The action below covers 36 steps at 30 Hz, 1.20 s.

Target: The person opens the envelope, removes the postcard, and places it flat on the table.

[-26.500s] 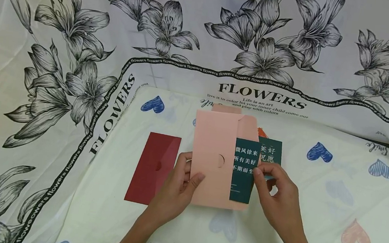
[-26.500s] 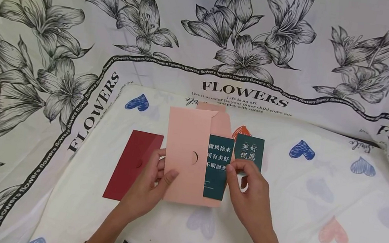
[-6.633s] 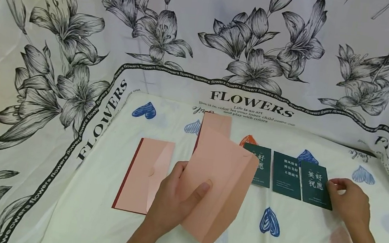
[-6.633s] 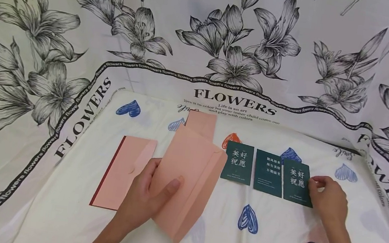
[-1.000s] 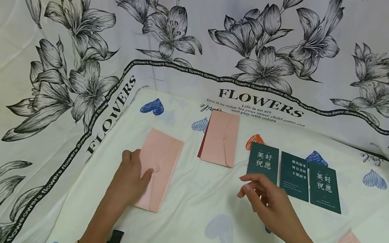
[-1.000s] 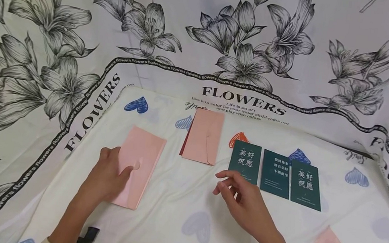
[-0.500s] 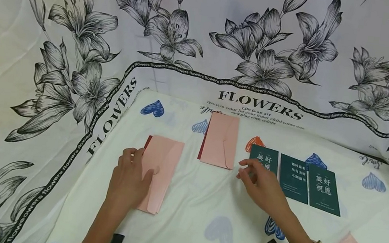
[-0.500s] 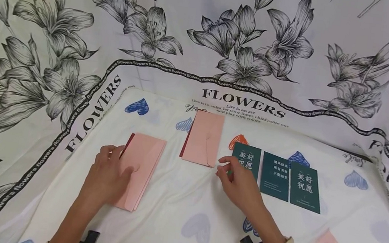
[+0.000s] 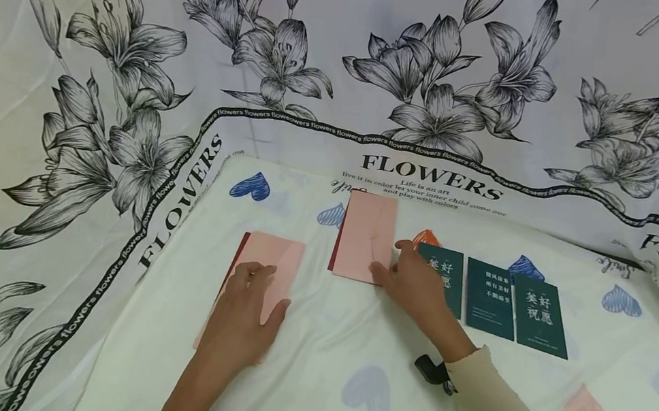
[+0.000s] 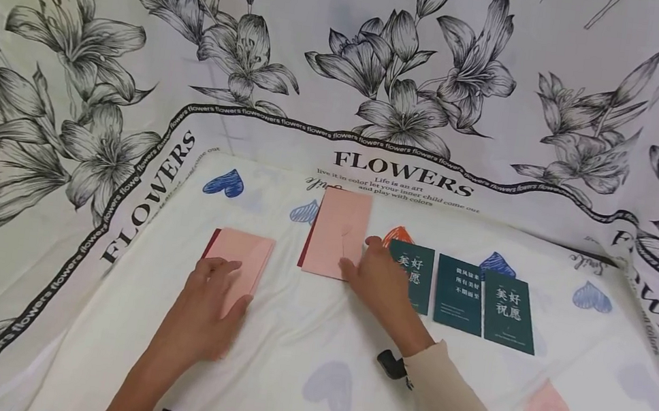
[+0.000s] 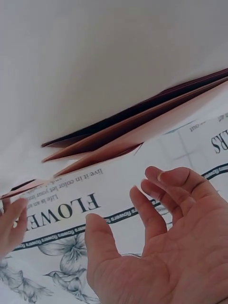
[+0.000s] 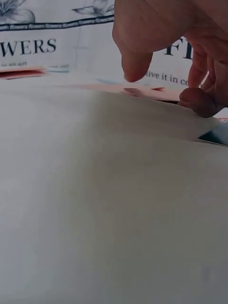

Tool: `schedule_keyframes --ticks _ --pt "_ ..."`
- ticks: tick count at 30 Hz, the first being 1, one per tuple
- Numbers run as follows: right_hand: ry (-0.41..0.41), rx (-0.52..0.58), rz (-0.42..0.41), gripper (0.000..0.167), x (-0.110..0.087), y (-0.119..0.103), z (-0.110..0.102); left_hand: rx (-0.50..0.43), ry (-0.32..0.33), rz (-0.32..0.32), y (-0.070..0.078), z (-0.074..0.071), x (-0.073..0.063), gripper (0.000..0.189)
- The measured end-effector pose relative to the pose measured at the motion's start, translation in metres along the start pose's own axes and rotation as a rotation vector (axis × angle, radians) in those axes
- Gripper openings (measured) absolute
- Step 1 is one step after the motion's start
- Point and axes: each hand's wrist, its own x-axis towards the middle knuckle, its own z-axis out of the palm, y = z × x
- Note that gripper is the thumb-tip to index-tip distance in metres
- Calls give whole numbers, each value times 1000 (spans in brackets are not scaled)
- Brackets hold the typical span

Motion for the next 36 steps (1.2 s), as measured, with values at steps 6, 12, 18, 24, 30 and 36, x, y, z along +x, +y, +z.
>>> schedule_keyframes --ticks 6,12,18,24,30,36 --pt "5 2 0 86 6 -7 7 -19 -24 6 5 0 0 52" --pt "-3 116 1 89 3 0 9 -22 -17 13 5 1 -2 51" --pt "15 261 -40 82 -3 4 4 -24 -49 -9 5 2 -2 52" --pt "43 311 -66 77 -10 5 0 -32 -69 -18 5 3 -2 51" --pt "84 363 -95 73 -22 5 -6 -33 -66 -1 5 4 -2 49" --pt "114 404 -136 69 -45 0 -16 -50 -72 10 9 3 0 49"
